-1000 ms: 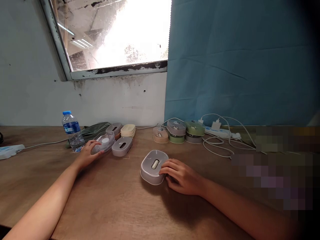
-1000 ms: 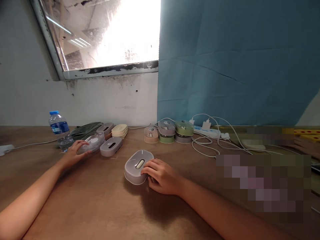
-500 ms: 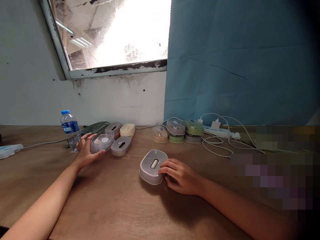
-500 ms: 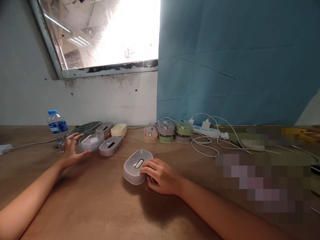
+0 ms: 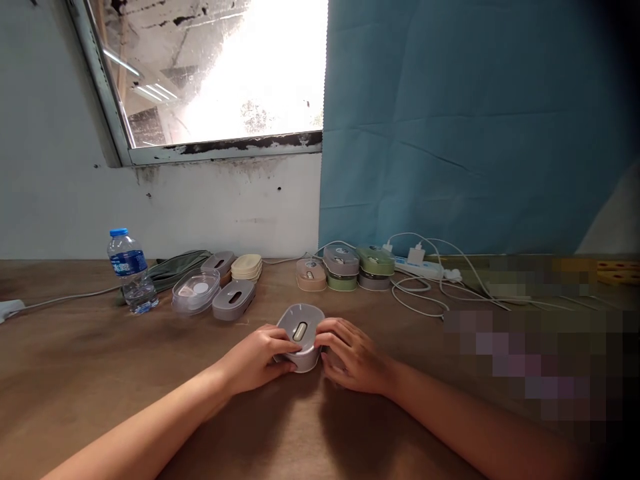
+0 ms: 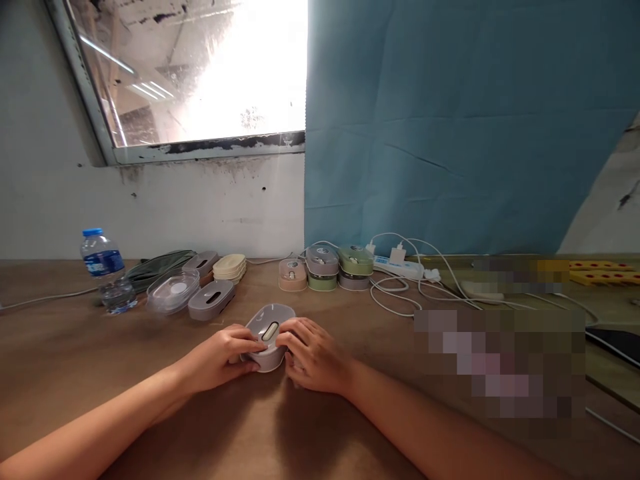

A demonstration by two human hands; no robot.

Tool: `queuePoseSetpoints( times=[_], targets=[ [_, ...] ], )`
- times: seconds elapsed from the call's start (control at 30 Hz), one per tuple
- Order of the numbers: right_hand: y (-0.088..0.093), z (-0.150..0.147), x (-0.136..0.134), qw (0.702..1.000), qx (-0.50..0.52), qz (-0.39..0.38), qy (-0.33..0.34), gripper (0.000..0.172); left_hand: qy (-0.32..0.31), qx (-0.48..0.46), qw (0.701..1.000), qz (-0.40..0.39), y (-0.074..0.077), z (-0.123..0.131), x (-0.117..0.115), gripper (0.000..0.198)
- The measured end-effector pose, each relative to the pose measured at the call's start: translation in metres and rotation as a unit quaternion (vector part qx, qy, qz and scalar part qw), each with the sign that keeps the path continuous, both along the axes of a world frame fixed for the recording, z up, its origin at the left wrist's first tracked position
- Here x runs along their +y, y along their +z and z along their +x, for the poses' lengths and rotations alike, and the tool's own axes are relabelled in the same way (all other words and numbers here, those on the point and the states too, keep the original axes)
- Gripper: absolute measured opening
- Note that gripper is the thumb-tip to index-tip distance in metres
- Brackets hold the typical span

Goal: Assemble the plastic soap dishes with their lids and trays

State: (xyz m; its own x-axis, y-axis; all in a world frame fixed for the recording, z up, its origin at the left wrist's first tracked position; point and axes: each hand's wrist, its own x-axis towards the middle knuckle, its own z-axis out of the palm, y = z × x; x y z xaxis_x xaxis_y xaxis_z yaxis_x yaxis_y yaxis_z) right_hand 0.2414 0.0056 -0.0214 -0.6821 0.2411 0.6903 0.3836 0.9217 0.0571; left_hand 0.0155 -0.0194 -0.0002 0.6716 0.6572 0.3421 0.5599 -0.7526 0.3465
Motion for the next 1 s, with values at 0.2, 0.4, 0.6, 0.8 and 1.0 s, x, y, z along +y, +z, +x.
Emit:
queuePoseSetpoints(
  times=[0.2, 0.4, 0.6, 0.8, 1.0],
  targets=[
    [0.003, 0.000, 0.002, 0.997, -0.030, -0.065, 0.016, 0.026, 0.046, -0.134, 0.989, -0.048, -0.003, -0.013, 0.005, 0.030],
    [0.002, 0.001, 0.004, 0.995, -0.025, -0.097, 0.011, 0.029, 0.051, -0.182, 0.981, -0.033, -0.004, -0.016, 0.008, 0.029],
    [0.004, -0.001, 0.003, 0.993, -0.083, -0.081, 0.020, 0.030, 0.090, -0.230, 0.967, 0.053, 0.004, -0.034, 0.018, 0.028],
    [0.005, -0.001, 0.004, 0.991, -0.095, -0.090, 0.023, 0.026, 0.144, -0.080, 0.963, 0.215, 0.021, -0.091, 0.038, 0.027],
    [0.004, -0.001, 0.004, 0.991, -0.091, -0.097, 0.028, 0.026, 0.237, 0.057, 0.955, 0.167, 0.011, -0.126, 0.053, 0.028]
  ],
)
